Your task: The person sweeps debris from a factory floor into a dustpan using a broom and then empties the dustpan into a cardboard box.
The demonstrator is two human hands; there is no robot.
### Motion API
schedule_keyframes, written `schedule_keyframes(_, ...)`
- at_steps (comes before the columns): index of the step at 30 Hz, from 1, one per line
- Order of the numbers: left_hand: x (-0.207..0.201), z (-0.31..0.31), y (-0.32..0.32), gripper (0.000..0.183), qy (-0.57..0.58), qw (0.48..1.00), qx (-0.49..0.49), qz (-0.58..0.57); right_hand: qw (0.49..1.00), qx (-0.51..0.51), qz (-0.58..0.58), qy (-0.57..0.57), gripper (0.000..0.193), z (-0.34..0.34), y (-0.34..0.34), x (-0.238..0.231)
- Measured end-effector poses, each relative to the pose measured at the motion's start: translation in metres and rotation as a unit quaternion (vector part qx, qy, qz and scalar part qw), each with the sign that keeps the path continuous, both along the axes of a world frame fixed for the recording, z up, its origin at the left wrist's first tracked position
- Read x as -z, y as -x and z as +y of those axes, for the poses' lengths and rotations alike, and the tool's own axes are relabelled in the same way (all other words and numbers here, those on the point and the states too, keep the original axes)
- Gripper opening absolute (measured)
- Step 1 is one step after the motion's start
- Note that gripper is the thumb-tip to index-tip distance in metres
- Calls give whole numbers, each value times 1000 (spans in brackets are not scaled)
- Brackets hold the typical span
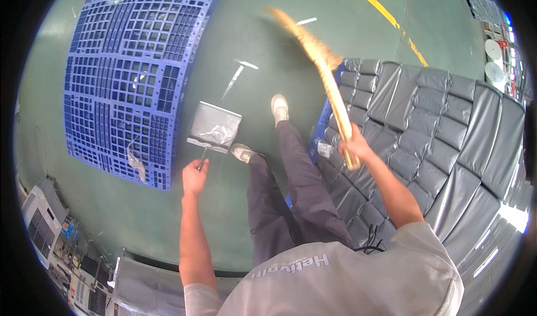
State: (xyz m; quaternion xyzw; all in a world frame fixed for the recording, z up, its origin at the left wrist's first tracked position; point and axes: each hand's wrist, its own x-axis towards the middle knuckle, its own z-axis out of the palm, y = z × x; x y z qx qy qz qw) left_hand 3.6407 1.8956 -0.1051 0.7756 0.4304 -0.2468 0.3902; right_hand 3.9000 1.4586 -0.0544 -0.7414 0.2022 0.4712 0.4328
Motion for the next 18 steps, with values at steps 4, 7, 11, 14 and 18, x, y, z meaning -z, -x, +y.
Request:
schedule_keyframes(4, 19, 2, 11, 34, -28, 997, 29, -66, 997, 73, -15, 27, 15, 86, -65, 89)
schedule_keyframes(7, 32, 16, 9, 36, -40, 997, 20, -57, 995, -36, 51, 81, 23, 172, -76, 144)
schedule_keyframes(11, 43, 34, 1, 41, -21, 998, 8, -51, 916, -338, -58, 209, 49, 191, 32, 142)
schedule_keyframes(14, 45, 40, -2, 38, -38, 992, 33, -117, 856, -454, -26, 246, 85, 133, 116, 94)
schedule_keyframes(18, 49, 43, -1, 38, -44, 995, 40, -78, 797, -561, 31, 221, 86, 63, 143, 10)
